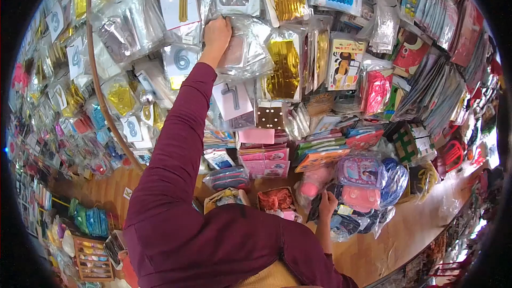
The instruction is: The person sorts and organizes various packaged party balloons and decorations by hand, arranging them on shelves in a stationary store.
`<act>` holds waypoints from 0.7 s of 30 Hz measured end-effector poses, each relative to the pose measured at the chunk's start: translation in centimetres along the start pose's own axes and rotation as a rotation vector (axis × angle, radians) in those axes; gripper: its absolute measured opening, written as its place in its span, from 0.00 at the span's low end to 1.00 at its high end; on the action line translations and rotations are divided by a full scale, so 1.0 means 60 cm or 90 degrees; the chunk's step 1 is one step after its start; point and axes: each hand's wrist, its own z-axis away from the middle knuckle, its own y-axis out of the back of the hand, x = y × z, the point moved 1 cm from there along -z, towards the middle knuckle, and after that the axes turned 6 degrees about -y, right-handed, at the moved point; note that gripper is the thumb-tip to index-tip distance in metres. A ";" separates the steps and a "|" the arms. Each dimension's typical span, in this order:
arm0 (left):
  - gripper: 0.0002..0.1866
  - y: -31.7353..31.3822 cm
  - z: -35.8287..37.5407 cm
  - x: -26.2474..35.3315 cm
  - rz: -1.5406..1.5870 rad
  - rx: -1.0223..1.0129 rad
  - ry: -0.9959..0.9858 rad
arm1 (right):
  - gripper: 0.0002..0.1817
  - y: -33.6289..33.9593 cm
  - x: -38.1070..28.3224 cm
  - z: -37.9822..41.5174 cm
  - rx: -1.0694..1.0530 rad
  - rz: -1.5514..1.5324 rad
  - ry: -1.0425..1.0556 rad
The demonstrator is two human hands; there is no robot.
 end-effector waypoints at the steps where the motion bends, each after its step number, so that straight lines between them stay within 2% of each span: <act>1: 0.16 -0.007 -0.001 -0.002 0.006 -0.001 0.003 | 0.13 -0.002 0.000 0.001 0.003 0.002 0.000; 8: 0.14 -0.001 -0.007 0.017 0.078 -0.005 0.045 | 0.14 -0.024 0.010 -0.004 -0.016 0.058 -0.019; 11: 0.13 0.002 0.006 0.022 0.055 -0.041 0.061 | 0.14 -0.036 0.019 -0.007 -0.009 0.062 0.037; 13: 0.12 0.001 0.016 0.019 0.054 -0.061 0.078 | 0.09 -0.042 0.019 -0.007 -0.056 0.034 0.002; 14: 0.12 0.006 0.011 0.025 0.056 -0.036 0.073 | 0.09 -0.065 -0.018 -0.016 -0.052 0.023 0.024; 16: 0.12 0.012 0.008 0.042 0.061 -0.032 0.176 | 0.10 -0.112 -0.095 -0.030 -0.024 -0.223 0.164; 17: 0.12 0.010 0.001 0.047 0.070 -0.027 0.172 | 0.20 -0.144 -0.132 -0.074 -0.131 -0.237 0.134; 18: 0.12 0.011 0.001 0.049 0.079 -0.026 0.197 | 0.23 -0.185 -0.200 -0.116 -0.066 -0.017 0.239; 19: 0.13 0.013 0.010 0.048 0.084 -0.030 0.225 | 0.23 -0.237 -0.237 -0.195 -0.075 0.009 0.290; 20: 0.13 0.016 0.022 0.048 0.082 -0.032 0.226 | 0.20 -0.292 -0.250 -0.243 -0.158 -0.283 0.113; 21: 0.13 0.020 0.026 0.046 0.087 -0.051 0.216 | 0.19 -0.311 -0.283 -0.265 -0.258 -0.371 0.054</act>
